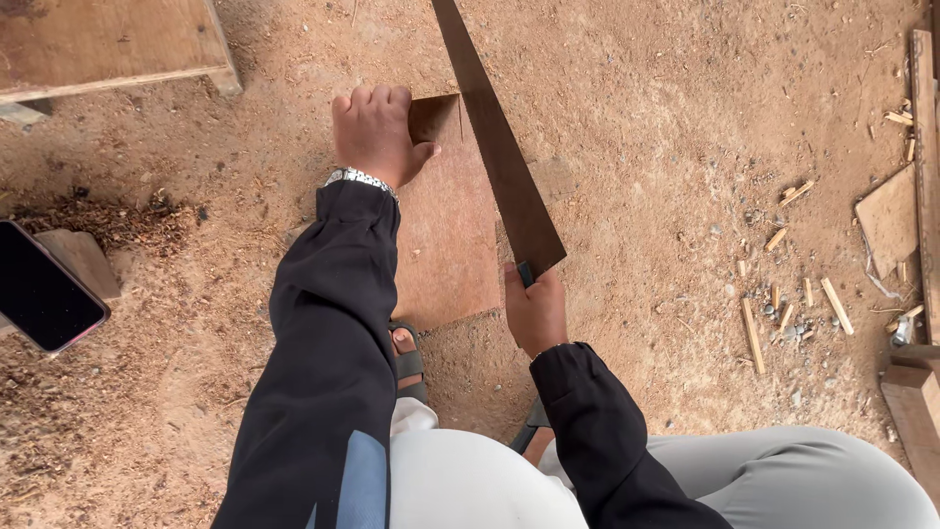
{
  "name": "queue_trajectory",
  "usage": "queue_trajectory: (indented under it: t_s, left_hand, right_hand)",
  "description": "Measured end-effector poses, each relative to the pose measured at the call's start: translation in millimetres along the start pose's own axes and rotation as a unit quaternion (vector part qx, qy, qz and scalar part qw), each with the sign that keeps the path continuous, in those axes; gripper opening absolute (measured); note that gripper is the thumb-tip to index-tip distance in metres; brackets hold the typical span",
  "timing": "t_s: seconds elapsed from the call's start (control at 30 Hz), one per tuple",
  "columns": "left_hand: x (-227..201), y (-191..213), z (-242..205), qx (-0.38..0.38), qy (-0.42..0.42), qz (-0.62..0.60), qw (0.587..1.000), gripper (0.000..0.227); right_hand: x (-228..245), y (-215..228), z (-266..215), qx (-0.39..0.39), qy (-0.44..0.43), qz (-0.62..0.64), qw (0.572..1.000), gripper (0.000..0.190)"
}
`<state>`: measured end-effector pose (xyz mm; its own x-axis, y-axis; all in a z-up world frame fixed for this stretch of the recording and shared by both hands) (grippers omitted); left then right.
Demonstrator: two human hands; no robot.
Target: The person saws a piece of wood held against a larger wooden block on the ground using a hand saw.
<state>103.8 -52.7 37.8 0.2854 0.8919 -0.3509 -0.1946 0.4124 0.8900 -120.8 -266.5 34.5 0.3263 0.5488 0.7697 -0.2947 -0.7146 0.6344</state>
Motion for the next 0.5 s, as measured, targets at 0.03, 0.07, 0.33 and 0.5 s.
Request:
queue_trajectory:
  t_s: [0.03,0.07,0.33,0.5]
  left_hand:
    - [0.3,-1.0,0.4,0.001,-0.002,-0.008,1.0,0.06]
    - [0.4,-2.1,0.9,0.002,-0.003,-0.016,1.0,0.059]
    - [-0.3,-3.1,0.0,-0.011,-0.008,-0.013,1.0,0.063]
    - [0.2,-6.1,1.5,0.011,0.003,0.004,1.0,0.065]
  right_hand:
    - [-0.4,0.3,-0.3,0.001,0.0,-0.001,1.0,0.023]
    - [1.2,0.0,-0.7,0.004,0.011,0.004,1.0,0.023]
    - [4.9,2.6,-2.7,0.007,0.013,-0.022,1.0,0.025]
    - [3.4,2.9,-2.8,0.006,-0.009,-0.03,0.999,0.025]
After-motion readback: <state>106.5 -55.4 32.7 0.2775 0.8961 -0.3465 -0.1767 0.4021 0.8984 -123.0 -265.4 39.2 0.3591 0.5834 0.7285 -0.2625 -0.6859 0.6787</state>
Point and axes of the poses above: each hand's wrist, its own z-axis towards the middle knuckle, its own y-axis out of the back of the hand, x = y × z, the point moved 10 cm from there along z, towards the middle knuckle, and after that the axes turned 6 degrees about -x, right-handed, at the moved point
